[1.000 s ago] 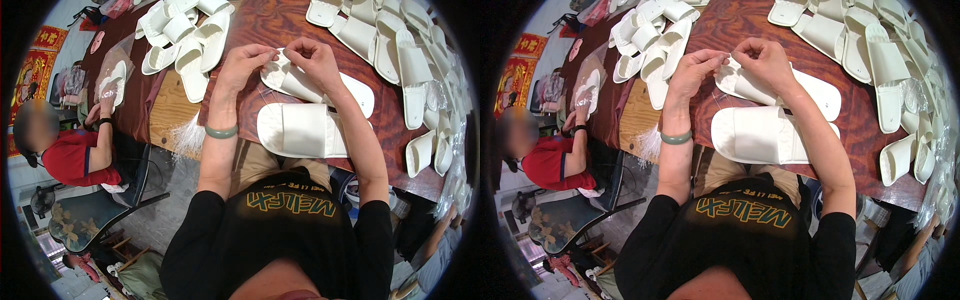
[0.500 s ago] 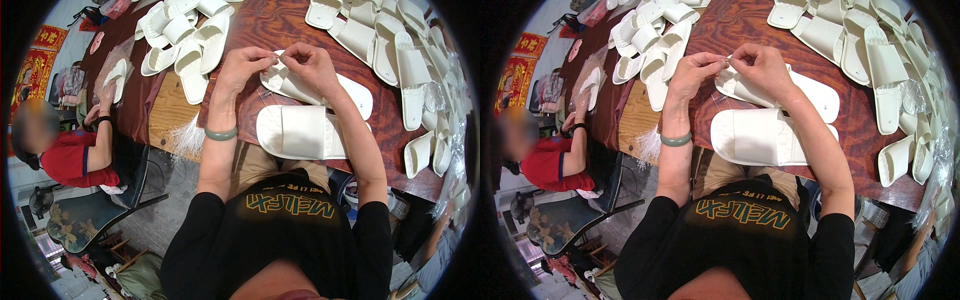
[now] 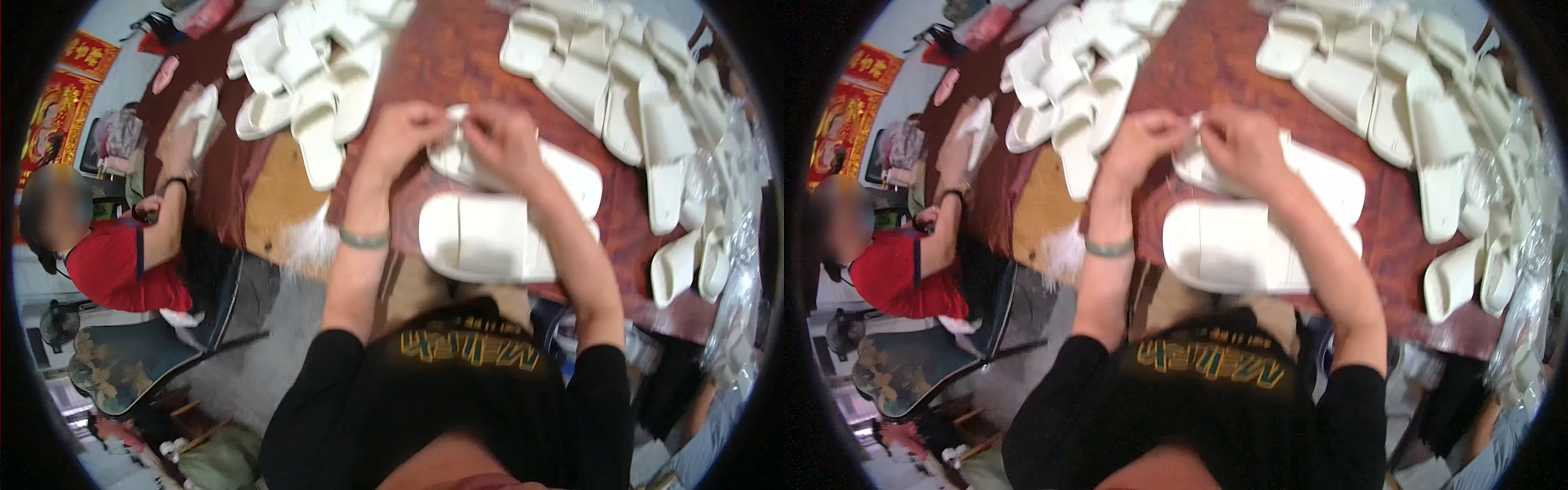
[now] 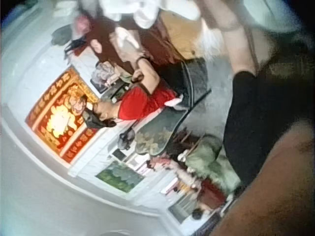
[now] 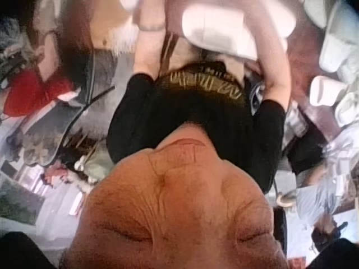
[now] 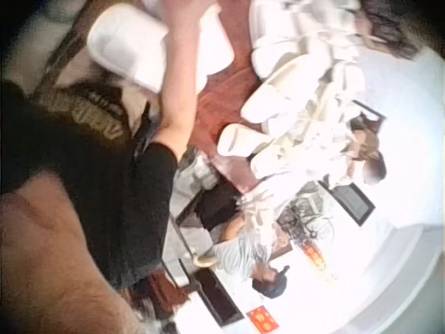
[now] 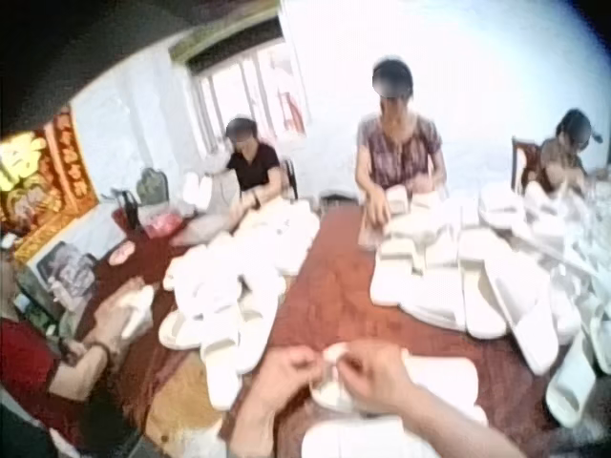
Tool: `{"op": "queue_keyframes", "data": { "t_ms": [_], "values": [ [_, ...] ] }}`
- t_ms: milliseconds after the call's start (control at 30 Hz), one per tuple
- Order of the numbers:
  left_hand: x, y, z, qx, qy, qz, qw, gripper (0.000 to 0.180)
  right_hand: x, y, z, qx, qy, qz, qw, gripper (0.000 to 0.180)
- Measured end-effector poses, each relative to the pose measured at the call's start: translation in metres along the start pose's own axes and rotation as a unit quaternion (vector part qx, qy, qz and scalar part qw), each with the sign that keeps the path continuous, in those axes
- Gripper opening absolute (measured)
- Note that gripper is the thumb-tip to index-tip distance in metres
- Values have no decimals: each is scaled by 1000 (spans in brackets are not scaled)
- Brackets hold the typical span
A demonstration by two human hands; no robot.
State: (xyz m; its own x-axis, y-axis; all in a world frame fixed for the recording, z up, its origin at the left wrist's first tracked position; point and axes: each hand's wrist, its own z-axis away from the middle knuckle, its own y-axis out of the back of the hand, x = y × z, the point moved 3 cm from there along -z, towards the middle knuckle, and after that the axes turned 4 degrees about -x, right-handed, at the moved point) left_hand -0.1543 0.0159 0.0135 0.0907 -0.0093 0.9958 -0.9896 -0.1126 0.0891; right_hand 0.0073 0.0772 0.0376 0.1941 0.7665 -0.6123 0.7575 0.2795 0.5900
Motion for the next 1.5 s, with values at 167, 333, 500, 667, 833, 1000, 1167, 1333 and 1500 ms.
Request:
{"op": "queue_keyframes", "data": {
  "t_ms": [167, 333, 500, 667, 833, 1000, 1167, 1333, 1500],
  "values": [
    [-14, -10, 11, -28, -5, 48, 998, 14, 10, -6, 17, -1, -99, -94, 991, 11],
    [-15, -13, 17, -42, -11, 62, 997, 14, 7, -5, 22, -34, -119, -86, 989, 12],
    [-19, -14, 12, -60, -13, 83, 995, 13, 5, 0, 20, 2, -63, -23, 998, 11],
    [-16, -11, 8, -47, -6, 60, 997, 13, 10, 0, 12, -28, -118, -100, 988, 13],
    [-18, -8, 3, -39, -14, 45, 998, 13, 9, -3, 10, 3, -57, -45, 997, 12],
    [-20, -9, 3, -49, 1, 52, 997, 15, 5, 1, 8, -5, -78, -32, 996, 12],
    [-17, -9, 6, -48, -2, 69, 996, 16, 12, -6, 12, -10, -122, -83, 989, 12],
    [-15, -12, 2, -44, 9, 41, 998, 15, 14, 0, 8, -6, -86, -20, 996, 15],
    [-16, -16, 7, -39, 21, 41, 998, 14, 17, -5, 15, -64, -163, -128, 976, 17]
  ]
}}
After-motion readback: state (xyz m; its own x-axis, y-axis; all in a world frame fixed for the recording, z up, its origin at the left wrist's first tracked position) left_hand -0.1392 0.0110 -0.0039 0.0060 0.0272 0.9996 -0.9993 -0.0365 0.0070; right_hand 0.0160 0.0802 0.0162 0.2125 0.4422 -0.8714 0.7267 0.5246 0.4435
